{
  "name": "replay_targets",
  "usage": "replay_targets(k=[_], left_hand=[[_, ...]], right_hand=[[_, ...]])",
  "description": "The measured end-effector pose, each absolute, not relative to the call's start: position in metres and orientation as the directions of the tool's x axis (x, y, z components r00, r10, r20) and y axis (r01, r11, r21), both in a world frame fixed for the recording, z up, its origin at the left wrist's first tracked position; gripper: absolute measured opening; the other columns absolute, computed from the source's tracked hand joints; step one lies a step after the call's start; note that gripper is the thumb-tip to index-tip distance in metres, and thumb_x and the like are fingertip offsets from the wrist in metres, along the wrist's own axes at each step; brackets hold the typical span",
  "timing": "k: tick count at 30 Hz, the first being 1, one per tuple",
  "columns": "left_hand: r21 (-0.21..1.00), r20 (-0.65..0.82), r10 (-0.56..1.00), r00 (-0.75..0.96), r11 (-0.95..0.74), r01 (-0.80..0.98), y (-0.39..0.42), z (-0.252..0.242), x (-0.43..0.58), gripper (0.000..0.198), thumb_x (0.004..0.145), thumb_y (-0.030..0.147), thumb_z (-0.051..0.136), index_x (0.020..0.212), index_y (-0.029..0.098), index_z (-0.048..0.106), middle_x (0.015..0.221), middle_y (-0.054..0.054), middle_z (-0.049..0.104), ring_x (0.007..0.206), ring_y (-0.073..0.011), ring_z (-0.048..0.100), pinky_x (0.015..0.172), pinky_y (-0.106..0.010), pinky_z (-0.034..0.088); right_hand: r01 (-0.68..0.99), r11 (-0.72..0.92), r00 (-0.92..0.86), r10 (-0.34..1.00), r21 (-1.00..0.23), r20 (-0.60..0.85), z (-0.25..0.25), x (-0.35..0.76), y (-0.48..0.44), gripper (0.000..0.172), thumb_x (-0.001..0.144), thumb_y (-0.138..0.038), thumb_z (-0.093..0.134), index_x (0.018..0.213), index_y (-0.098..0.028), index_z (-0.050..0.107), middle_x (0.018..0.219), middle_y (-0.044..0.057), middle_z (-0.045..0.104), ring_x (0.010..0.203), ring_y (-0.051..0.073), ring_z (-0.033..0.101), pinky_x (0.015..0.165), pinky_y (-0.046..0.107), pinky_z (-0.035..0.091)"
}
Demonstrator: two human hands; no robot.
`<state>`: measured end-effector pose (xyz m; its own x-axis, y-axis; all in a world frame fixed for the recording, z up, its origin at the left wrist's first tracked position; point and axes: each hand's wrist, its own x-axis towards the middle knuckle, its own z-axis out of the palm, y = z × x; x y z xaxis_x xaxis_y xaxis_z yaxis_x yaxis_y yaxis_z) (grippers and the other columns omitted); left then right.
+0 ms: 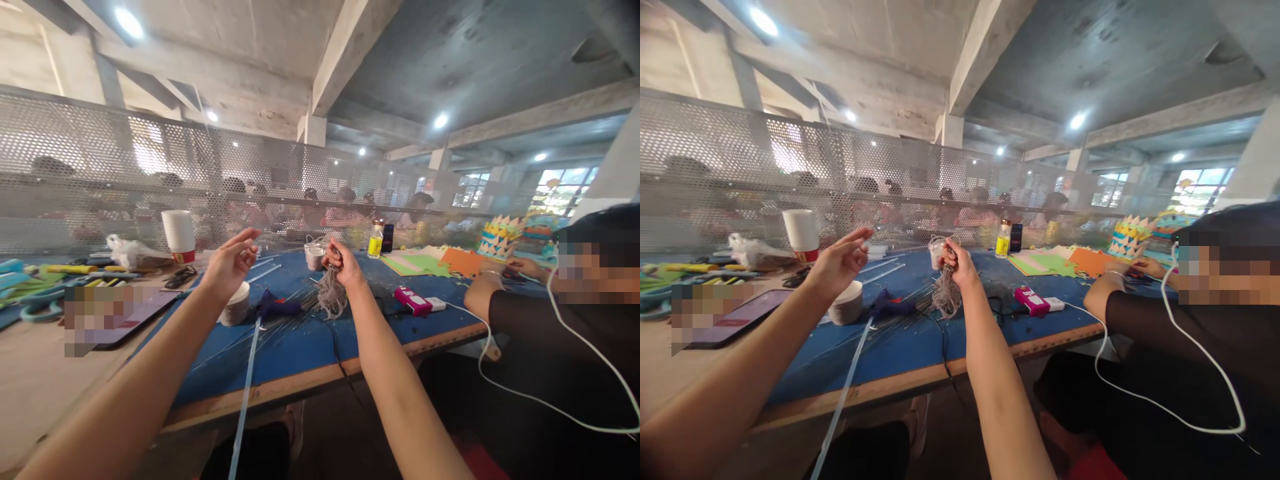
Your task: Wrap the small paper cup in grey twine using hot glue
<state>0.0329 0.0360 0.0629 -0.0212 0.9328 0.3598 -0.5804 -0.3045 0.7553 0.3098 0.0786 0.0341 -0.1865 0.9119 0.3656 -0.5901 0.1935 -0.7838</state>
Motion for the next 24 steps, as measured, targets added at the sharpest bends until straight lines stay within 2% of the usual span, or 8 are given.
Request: replay_targets(k=[3,6,10,14,19,24], left_hand=[[0.853,0.396,0.909,0.128,-0.313,-0.417,0.026,0.058,0.053,0.039,0.075,0.012,0.079,0.113,0.017,0.076,0.132,-0.009,0.069,0.071,-0.008,0.065,0.063,-0.021,0.056],[0.894,0.419,0.875,0.243,-0.351,-0.277,0.016,0.051,0.07,0.05,0.072,0.02,0.084,0.121,0.022,0.075,0.141,-0.009,0.064,0.074,-0.0099,0.067,0.069,-0.027,0.056],[0.927,0.375,0.853,0.362,-0.349,-0.139,0.01,0.042,0.081,0.065,0.07,0.025,0.087,0.132,0.023,0.068,0.144,-0.013,0.06,0.073,-0.0122,0.066,0.071,-0.033,0.055],[0.948,0.296,0.822,0.486,-0.316,-0.043,0.011,0.035,0.082,0.07,0.072,0.029,0.086,0.138,0.021,0.061,0.132,-0.016,0.066,0.063,-0.0101,0.06,0.058,-0.029,0.049],[0.959,0.256,0.848,0.464,-0.282,-0.013,0.014,0.034,0.081,0.069,0.073,0.034,0.086,0.134,0.019,0.058,0.122,-0.014,0.068,0.06,-0.0089,0.058,0.055,-0.028,0.047],[0.962,0.235,0.867,0.439,-0.273,0.024,0.015,0.032,0.086,0.057,0.07,0.035,0.088,0.117,0.016,0.062,0.083,-0.001,0.066,0.054,-0.0092,0.055,0.049,-0.024,0.039]], right_hand=[[-0.51,0.197,-0.315,0.863,-0.837,0.395,0.031,0.299,0.078,0.031,0.079,-0.045,0.08,0.075,-0.019,0.062,0.051,-0.013,0.031,0.042,0.003,0.02,0.06,0.019,0.05],[-0.403,0.232,-0.409,0.82,-0.885,0.402,0.029,0.291,0.075,0.032,0.08,-0.048,0.078,0.079,-0.018,0.066,0.053,-0.013,0.033,0.042,0.003,0.022,0.059,0.02,0.05],[-0.371,0.265,-0.491,0.758,-0.89,0.43,0.03,0.287,0.071,0.031,0.086,-0.048,0.073,0.084,-0.017,0.068,0.054,-0.012,0.033,0.042,0.003,0.023,0.063,0.021,0.051],[-0.37,0.262,-0.502,0.751,-0.891,0.429,0.033,0.286,0.067,0.031,0.088,-0.049,0.07,0.09,-0.018,0.07,0.057,-0.011,0.037,0.042,0.002,0.023,0.062,0.02,0.049],[-0.355,0.279,-0.47,0.772,-0.892,0.428,0.032,0.286,0.067,0.031,0.088,-0.047,0.07,0.101,-0.019,0.072,0.063,-0.009,0.049,0.043,0.002,0.026,0.059,0.019,0.047],[-0.327,0.274,-0.486,0.772,-0.905,0.409,0.029,0.285,0.072,0.031,0.087,-0.042,0.073,0.107,-0.019,0.074,0.079,-0.005,0.063,0.046,0.001,0.03,0.062,0.019,0.049]])
